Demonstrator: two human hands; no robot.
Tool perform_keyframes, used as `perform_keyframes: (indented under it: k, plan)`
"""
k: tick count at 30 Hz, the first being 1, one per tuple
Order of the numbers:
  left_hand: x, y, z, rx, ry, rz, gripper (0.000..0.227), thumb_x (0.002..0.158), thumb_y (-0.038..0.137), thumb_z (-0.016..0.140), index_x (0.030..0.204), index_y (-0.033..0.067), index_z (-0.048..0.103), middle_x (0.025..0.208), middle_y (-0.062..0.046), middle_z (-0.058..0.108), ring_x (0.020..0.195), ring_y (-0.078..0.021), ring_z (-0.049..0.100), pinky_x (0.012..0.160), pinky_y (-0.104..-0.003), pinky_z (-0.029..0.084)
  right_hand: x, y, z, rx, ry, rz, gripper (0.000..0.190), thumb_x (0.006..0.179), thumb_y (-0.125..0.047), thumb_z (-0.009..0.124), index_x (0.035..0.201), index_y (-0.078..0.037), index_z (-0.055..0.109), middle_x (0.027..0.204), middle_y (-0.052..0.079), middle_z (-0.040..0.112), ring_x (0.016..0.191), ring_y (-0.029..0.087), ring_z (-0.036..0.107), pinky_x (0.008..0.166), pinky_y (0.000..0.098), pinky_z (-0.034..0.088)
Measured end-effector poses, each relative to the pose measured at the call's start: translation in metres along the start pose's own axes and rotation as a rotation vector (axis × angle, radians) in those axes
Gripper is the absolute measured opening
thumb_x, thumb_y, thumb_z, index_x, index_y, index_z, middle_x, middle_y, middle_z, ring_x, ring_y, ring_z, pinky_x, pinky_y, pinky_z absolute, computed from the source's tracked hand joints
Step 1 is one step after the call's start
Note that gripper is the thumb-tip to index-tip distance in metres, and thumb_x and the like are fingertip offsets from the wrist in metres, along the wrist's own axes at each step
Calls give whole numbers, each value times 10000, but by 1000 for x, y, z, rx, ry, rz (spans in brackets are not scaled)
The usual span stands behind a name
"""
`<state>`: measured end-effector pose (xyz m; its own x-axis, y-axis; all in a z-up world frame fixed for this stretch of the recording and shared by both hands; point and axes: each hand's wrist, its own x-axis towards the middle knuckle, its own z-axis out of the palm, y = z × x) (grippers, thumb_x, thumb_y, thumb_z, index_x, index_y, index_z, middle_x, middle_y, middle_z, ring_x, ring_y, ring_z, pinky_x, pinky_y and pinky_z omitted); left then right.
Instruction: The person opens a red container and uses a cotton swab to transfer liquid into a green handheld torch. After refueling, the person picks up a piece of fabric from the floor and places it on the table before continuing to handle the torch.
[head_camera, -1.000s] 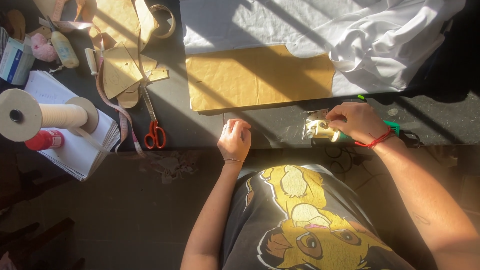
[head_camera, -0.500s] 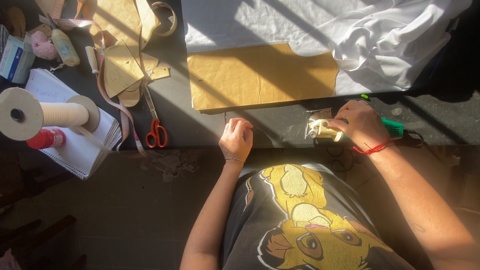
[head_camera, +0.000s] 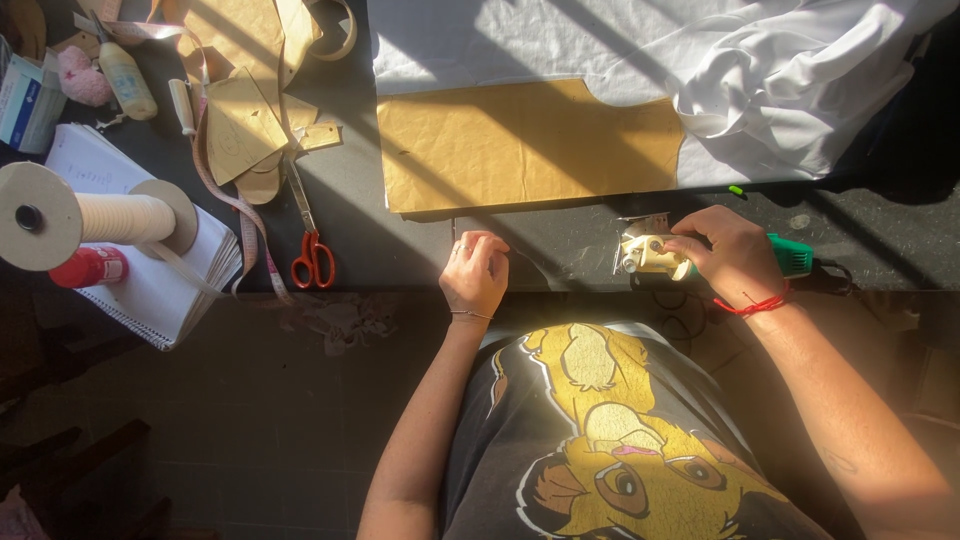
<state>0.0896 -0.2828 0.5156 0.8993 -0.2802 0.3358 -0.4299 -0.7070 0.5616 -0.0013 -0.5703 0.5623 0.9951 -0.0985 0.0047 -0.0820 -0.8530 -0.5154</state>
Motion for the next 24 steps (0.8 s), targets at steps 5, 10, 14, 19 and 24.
perform_keyframes:
  k: [5, 10, 14, 19, 24]
  plan:
    - [1, 1, 0, -12, 0, -8, 229, 658, -15, 604, 663, 201, 527, 729, 37, 507, 659, -151, 559, 574, -228, 499, -1, -1, 1, 16, 21, -11, 61, 782, -147, 688, 764, -116, 639, 758, 23, 588, 749, 201, 599, 685, 287, 492]
    - [0, 1, 1, 1, -3, -15, 229, 651, -7, 610, 657, 205, 526, 721, 48, 505, 654, -142, 557, 573, -226, 496, -3, -1, 1, 63, 44, 4, 57, 793, -136, 679, 758, -124, 635, 753, 10, 588, 755, 183, 596, 685, 274, 490]
    - [-1, 0, 1, -9, 2, -16, 226, 661, -9, 611, 666, 203, 533, 728, 33, 511, 659, -150, 562, 581, -223, 499, -2, -8, -4, 58, 54, -50, 61, 781, -127, 693, 783, -92, 643, 767, 42, 602, 760, 197, 604, 681, 271, 493]
    - [7, 9, -9, -26, 61, 35, 222, 634, -49, 516, 675, 169, 509, 758, 50, 523, 555, -134, 473, 428, -205, 345, -4, -25, -10, 65, 6, 34, 107, 761, -56, 648, 863, -40, 621, 876, 50, 615, 833, 171, 572, 765, 262, 440]
    - [7, 9, -8, -48, 55, 37, 217, 637, -48, 509, 686, 163, 509, 758, 42, 518, 568, -138, 477, 449, -208, 361, -4, -23, -7, 14, -2, 15, 50, 777, -41, 614, 825, -51, 628, 855, 56, 602, 803, 184, 567, 728, 276, 441]
